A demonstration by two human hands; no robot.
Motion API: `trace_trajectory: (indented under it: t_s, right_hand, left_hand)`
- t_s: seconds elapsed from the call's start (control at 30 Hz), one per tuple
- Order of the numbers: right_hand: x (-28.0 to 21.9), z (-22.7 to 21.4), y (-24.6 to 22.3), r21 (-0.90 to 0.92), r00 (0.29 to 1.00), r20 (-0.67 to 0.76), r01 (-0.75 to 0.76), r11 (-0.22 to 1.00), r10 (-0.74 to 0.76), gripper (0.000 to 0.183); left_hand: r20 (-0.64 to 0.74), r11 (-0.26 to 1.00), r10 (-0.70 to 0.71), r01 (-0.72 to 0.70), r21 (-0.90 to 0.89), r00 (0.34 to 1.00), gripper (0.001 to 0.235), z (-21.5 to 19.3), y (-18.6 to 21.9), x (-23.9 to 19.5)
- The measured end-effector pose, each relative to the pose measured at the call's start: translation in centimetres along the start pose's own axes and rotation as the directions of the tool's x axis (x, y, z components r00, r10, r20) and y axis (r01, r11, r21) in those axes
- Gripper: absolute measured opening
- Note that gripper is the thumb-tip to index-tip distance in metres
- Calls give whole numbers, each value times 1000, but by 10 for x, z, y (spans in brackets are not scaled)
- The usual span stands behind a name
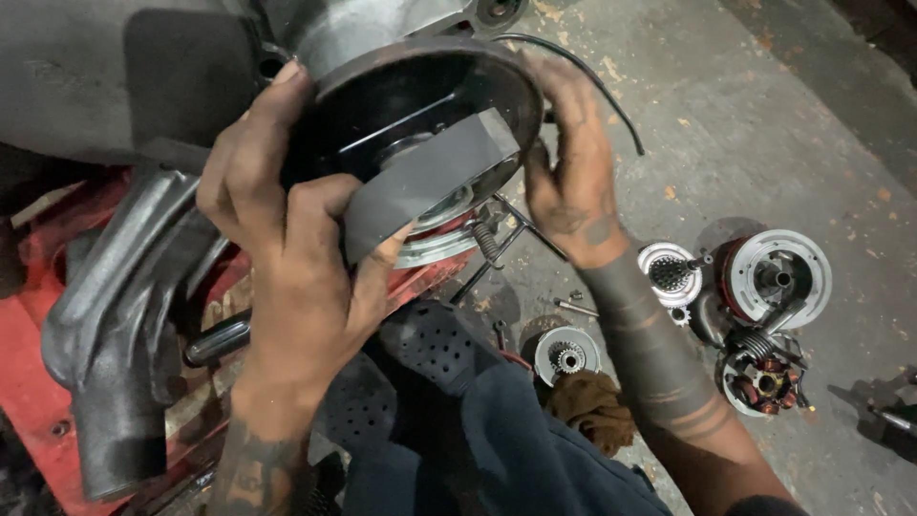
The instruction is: Installing brake shoes and a return spring onto a motorcycle engine hub using pliers
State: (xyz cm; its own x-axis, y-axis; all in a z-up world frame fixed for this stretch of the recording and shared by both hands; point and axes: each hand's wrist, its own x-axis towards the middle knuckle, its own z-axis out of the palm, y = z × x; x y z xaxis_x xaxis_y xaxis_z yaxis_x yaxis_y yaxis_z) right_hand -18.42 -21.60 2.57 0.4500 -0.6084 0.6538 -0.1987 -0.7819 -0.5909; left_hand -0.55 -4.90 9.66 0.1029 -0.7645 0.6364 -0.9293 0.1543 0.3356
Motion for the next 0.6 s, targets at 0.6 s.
trace_trajectory:
  t_s: [0.6]
  right_hand:
    - [-76,-20,-11,529,891,38,-401,748,451,66]
  left_hand:
    - [3,972,-71,70,-223,997,32,-20,19,7]
